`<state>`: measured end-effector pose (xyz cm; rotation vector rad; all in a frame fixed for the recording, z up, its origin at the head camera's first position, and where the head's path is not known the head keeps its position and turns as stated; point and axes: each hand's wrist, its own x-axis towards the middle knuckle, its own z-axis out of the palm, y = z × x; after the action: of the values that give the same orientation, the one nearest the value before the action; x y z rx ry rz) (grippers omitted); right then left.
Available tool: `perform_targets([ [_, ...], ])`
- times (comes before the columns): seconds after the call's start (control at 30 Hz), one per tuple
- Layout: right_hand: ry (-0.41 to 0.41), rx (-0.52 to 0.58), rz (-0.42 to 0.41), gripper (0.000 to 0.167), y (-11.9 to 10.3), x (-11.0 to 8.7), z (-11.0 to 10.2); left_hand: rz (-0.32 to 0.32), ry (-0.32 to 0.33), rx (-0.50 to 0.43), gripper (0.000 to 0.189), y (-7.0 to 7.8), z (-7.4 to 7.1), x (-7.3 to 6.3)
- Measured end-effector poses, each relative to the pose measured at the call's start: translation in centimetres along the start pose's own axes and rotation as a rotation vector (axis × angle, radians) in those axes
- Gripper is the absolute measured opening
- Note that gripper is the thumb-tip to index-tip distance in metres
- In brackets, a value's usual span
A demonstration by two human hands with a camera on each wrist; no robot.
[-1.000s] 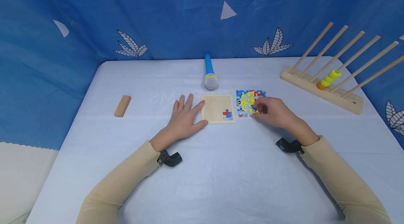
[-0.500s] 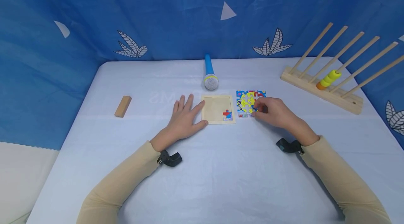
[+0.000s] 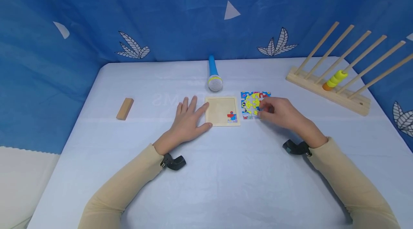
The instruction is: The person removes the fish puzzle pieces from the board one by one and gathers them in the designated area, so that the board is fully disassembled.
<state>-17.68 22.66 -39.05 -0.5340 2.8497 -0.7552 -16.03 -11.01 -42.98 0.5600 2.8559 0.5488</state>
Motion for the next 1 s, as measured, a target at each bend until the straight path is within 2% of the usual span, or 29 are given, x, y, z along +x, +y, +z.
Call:
perform_targets([
  [0.27, -0.007, -0.028, -0.050, 0.025, -2.0, 1.3, -0.4, -0.002, 0.013, -0.002, 0.076, -0.1, 0.1, 0.1],
  [0.6, -0.140, 0.028, -0.110, 0.033, -5.4, 3.9, 0.7, -0.004, 0.001, -0.002, 0.076, 0.0, 0.1, 0.1],
  [0.83, -0.181, 0.029, -0.145, 0.033, -6.0, 4.5, 1.9, 0.009, 0.003, 0.010, 0.076, 0.0, 0.1, 0.1],
  [1.0, -0.212, 0.022, -0.122, 0.042, -6.2, 4.4, 2.3, 0.005, 0.004, 0.005, 0.076, -0.2, 0.0, 0.0],
])
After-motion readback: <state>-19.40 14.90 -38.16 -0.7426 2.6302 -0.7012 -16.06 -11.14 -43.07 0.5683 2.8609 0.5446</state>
